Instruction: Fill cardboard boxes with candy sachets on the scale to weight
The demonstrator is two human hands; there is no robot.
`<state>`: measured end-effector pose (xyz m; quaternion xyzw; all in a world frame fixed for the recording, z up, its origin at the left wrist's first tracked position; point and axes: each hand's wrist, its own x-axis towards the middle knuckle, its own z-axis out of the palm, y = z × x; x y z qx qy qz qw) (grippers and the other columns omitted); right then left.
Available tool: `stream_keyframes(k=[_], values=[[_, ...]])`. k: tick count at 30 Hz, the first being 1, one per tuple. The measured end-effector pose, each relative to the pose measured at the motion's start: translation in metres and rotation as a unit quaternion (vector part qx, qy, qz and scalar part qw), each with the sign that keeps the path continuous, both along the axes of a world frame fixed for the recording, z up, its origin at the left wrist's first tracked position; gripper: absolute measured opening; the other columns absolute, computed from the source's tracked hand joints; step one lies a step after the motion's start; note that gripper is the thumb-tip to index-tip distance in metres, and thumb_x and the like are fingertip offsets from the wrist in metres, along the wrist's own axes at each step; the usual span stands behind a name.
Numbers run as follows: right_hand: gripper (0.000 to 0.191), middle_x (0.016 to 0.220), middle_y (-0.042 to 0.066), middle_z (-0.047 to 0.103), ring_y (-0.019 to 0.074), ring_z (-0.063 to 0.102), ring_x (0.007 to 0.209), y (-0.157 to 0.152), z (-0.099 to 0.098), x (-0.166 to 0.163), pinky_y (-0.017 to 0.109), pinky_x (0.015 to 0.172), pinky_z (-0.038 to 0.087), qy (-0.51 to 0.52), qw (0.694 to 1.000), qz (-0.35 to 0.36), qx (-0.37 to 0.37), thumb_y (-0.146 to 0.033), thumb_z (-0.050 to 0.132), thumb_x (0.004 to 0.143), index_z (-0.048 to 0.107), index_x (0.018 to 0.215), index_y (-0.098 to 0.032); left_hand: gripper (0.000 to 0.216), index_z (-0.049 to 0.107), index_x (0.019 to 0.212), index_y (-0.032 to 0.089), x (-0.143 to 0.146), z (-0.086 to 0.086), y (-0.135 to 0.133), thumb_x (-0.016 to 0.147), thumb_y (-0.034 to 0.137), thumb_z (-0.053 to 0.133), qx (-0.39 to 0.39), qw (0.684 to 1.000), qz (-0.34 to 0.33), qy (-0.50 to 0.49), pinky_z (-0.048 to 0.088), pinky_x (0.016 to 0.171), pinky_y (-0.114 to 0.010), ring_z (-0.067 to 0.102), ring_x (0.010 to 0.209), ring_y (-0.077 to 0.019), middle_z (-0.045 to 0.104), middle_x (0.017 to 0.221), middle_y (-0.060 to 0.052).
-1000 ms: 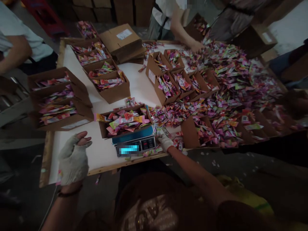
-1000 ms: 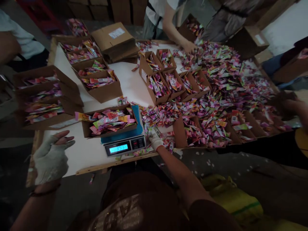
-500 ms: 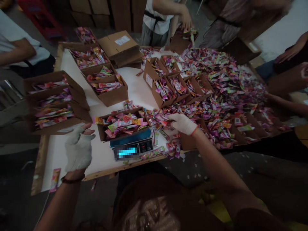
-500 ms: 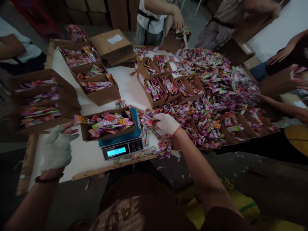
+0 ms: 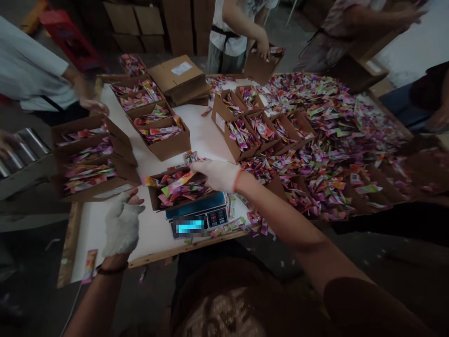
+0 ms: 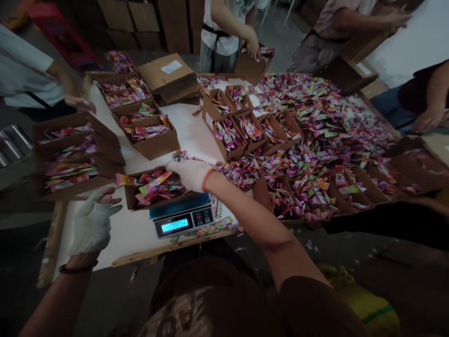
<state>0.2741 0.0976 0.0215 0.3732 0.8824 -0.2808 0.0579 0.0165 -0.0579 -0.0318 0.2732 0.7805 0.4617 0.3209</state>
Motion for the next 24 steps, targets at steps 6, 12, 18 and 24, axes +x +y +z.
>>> stream_keyframes(k=[6,12,18,24], values=[[0.045,0.136,0.023,0.077,0.0351,0.075,0.127,-0.05,-0.019,0.168,0.044,0.108,0.059,-0.104,0.911,-0.395,0.058,-0.028,0.068,0.102,0.072,0.143,-0.013,0.052,0.074,0.11,0.016,-0.006,0.0,-0.003,0.072,0.051,0.081,-0.022,0.994,0.067,-0.08,0.058,0.069,-0.03,0.071,0.091,-0.0227,0.076,0.113,-0.012],[0.038,0.14,0.016,0.077,0.0295,0.078,0.121,-0.107,-0.062,0.227,0.04,0.098,0.066,-0.249,0.885,-0.391,-0.026,-0.039,0.084,0.104,0.079,0.139,-0.028,0.082,0.073,0.118,0.014,0.0,0.007,0.024,0.062,0.071,0.09,-0.083,0.984,-0.04,-0.154,0.062,0.057,-0.032,0.072,0.087,-0.0254,0.076,0.123,-0.019],[0.022,0.131,0.014,0.082,0.0284,0.08,0.117,-0.106,-0.032,0.229,0.037,0.095,0.065,-0.246,0.892,-0.377,-0.036,-0.033,0.079,0.106,0.086,0.126,-0.027,0.028,0.068,0.101,0.016,0.023,0.015,0.048,0.084,0.033,0.081,-0.207,0.961,-0.164,-0.088,0.057,0.046,-0.031,0.069,0.058,-0.0221,0.072,0.076,-0.006],[0.034,0.114,0.011,0.09,0.0315,0.084,0.111,-0.085,0.034,0.182,0.034,0.09,0.061,-0.22,0.929,-0.295,-0.024,-0.029,0.072,0.098,0.09,0.126,-0.026,0.016,0.066,0.087,0.019,-0.024,0.002,0.022,0.079,0.029,0.077,-0.141,0.976,-0.139,-0.09,0.063,0.05,-0.038,0.067,0.051,-0.0226,0.068,0.07,-0.005]])
